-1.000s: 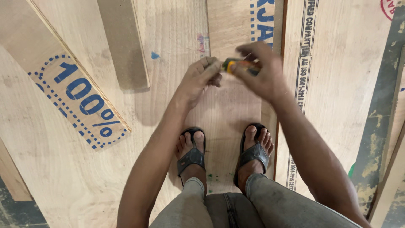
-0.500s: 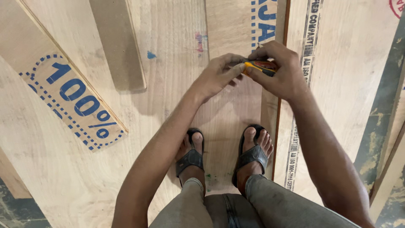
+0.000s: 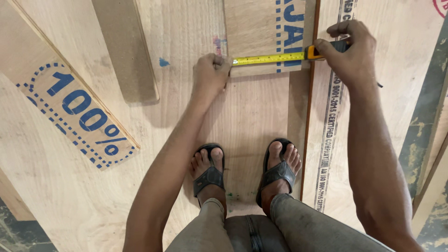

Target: The person uses a circular saw to cut a piece of plywood, then measures a wooden board with a tape measure.

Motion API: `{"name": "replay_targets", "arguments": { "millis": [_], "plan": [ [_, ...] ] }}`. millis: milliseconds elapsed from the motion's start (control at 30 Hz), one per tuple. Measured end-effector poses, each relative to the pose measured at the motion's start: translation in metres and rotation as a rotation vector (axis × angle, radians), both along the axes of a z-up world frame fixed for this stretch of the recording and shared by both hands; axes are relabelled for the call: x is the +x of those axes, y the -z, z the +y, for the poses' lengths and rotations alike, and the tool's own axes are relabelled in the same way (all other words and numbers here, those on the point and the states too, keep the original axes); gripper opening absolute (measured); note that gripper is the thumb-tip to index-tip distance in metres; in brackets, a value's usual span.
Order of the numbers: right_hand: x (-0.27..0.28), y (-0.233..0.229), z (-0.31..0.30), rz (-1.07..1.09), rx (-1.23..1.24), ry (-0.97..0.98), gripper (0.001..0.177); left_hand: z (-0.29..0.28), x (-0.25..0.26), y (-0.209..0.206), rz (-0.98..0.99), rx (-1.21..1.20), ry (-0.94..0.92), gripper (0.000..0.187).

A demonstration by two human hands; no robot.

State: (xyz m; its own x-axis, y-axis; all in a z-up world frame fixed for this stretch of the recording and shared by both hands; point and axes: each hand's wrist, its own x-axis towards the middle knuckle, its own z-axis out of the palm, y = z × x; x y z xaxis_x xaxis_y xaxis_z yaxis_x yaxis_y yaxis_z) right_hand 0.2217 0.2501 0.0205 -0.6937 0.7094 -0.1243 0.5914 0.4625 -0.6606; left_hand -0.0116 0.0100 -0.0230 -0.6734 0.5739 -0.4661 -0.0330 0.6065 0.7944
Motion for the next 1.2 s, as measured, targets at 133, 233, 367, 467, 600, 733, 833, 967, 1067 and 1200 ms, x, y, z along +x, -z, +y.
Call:
{"name": "replay_targets", "arguments": {
  "millis": [133, 233, 367, 467, 600, 733, 833, 967, 1067, 1200],
  "plan": [
    [0.005, 0.020, -0.003, 0.024, 0.030, 0.029, 0.026, 0.002, 0.000, -0.003, 0.024, -0.009, 0.041, 0.034],
    [0.003, 0.023, -0.004, 0.006, -0.020, 0.088, 0.025, 0.001, -0.003, 0.000, -0.002, -0.017, 0.058, 0.034],
    [-0.006, 0.025, -0.009, -0.025, -0.038, 0.062, 0.026, -0.009, -0.007, 0.015, 0.189, 0.018, 0.083, 0.030],
    [-0.027, 0.022, -0.033, 0.043, -0.041, 0.009, 0.030, -0.025, -0.025, 0.013, 0.268, 0.017, 0.070, 0.028],
    [-0.055, 0.008, -0.060, 0.025, 0.009, 0.046, 0.031, -0.041, -0.042, -0.003, 0.356, -0.045, 0.114, 0.030],
    [-0.059, 0.003, -0.071, 0.026, 0.028, 0.057, 0.030, -0.048, -0.048, -0.011, 0.066, -0.059, 0.054, 0.031],
    [-0.052, 0.001, -0.077, -0.027, 0.002, 0.024, 0.029, -0.053, -0.044, -0.013, 0.064, -0.034, 0.081, 0.036],
    [-0.036, 0.002, -0.099, 0.051, -0.012, 0.019, 0.029, -0.075, -0.022, -0.017, 0.010, -0.067, 0.034, 0.034],
    [-0.021, -0.002, -0.120, 0.021, 0.031, 0.005, 0.028, -0.095, -0.001, -0.022, -0.016, -0.078, -0.009, 0.030],
    [-0.003, -0.005, -0.138, 0.027, 0.007, 0.005, 0.028, -0.118, 0.027, -0.025, -0.056, -0.125, -0.057, 0.030]
  ]
}}
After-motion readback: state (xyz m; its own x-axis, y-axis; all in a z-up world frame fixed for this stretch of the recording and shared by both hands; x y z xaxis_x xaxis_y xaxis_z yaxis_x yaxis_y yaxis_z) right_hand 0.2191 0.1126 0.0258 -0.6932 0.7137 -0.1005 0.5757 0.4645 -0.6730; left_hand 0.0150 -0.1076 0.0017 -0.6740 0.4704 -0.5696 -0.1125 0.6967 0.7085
